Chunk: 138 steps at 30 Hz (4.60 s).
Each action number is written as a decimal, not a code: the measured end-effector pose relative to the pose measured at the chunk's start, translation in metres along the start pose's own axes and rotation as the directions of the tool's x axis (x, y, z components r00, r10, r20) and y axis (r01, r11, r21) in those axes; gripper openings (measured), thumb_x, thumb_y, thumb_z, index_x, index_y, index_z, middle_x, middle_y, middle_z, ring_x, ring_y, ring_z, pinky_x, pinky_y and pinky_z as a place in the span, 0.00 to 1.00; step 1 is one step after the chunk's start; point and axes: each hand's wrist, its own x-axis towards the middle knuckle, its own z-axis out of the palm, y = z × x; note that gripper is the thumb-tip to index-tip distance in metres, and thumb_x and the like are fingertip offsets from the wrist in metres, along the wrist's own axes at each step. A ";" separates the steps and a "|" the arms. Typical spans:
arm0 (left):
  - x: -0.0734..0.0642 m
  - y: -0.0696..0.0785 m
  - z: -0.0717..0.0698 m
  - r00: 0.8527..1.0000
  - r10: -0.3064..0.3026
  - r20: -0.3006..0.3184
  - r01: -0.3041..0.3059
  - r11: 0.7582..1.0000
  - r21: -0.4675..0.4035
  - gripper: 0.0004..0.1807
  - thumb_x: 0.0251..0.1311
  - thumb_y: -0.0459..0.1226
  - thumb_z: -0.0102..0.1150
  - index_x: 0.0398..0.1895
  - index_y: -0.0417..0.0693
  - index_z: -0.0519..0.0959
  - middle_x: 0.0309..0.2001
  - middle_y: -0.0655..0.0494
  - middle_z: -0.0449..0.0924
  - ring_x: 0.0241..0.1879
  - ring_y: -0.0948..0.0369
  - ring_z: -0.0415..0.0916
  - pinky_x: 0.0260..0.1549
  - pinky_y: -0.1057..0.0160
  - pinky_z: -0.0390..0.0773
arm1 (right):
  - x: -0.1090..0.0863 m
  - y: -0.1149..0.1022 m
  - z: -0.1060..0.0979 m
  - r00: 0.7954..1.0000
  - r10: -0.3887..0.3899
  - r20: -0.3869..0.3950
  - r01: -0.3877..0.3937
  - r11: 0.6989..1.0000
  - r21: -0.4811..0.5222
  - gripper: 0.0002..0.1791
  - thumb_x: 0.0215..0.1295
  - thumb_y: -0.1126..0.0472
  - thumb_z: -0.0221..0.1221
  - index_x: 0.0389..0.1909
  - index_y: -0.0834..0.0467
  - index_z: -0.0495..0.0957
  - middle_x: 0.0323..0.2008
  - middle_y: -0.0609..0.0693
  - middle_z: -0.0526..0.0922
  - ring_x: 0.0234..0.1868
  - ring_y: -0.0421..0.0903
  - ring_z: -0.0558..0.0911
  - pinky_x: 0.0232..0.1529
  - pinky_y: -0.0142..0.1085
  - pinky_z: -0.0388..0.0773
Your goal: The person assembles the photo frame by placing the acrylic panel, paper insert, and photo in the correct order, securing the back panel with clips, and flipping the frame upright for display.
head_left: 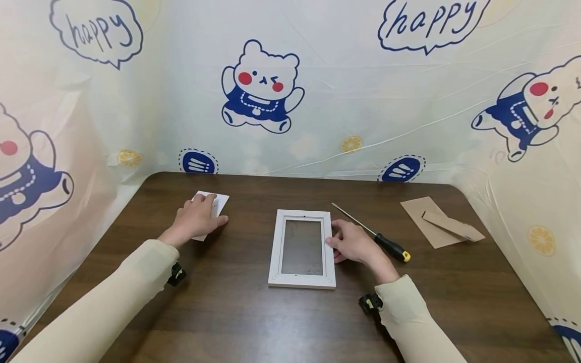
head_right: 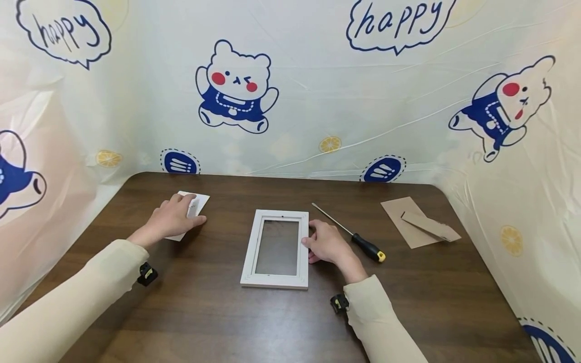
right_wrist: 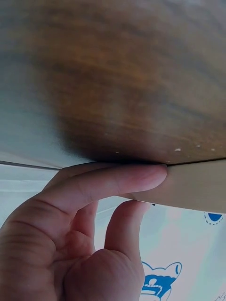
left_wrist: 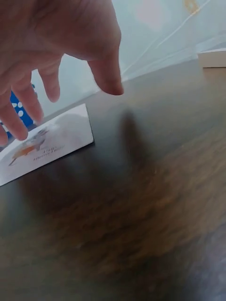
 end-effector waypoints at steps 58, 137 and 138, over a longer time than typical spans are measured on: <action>0.003 0.010 0.003 0.987 0.143 -0.070 -0.131 0.980 0.151 0.13 0.67 0.40 0.60 0.41 0.37 0.84 0.35 0.43 0.85 0.30 0.48 0.78 0.28 0.45 0.82 | 0.000 -0.001 0.000 1.000 0.009 0.002 -0.009 1.000 0.009 0.31 0.77 0.66 0.61 0.76 0.67 0.65 0.38 0.60 0.81 0.27 0.49 0.86 0.29 0.41 0.88; -0.014 0.050 -0.048 0.998 0.067 -0.003 -0.063 0.915 -0.399 0.16 0.72 0.41 0.65 0.56 0.41 0.81 0.46 0.44 0.86 0.45 0.48 0.80 0.45 0.55 0.81 | 0.002 0.002 -0.002 1.000 0.017 0.007 -0.017 1.000 0.009 0.31 0.77 0.65 0.62 0.76 0.66 0.65 0.39 0.60 0.81 0.28 0.49 0.85 0.29 0.40 0.88; -0.014 0.051 -0.046 0.998 0.067 0.004 -0.059 0.910 -0.411 0.16 0.72 0.41 0.65 0.56 0.41 0.81 0.46 0.44 0.86 0.45 0.47 0.80 0.45 0.55 0.81 | 0.002 0.002 -0.002 1.000 0.017 0.007 -0.017 1.000 0.006 0.31 0.77 0.65 0.62 0.76 0.66 0.65 0.39 0.59 0.81 0.28 0.49 0.85 0.29 0.40 0.88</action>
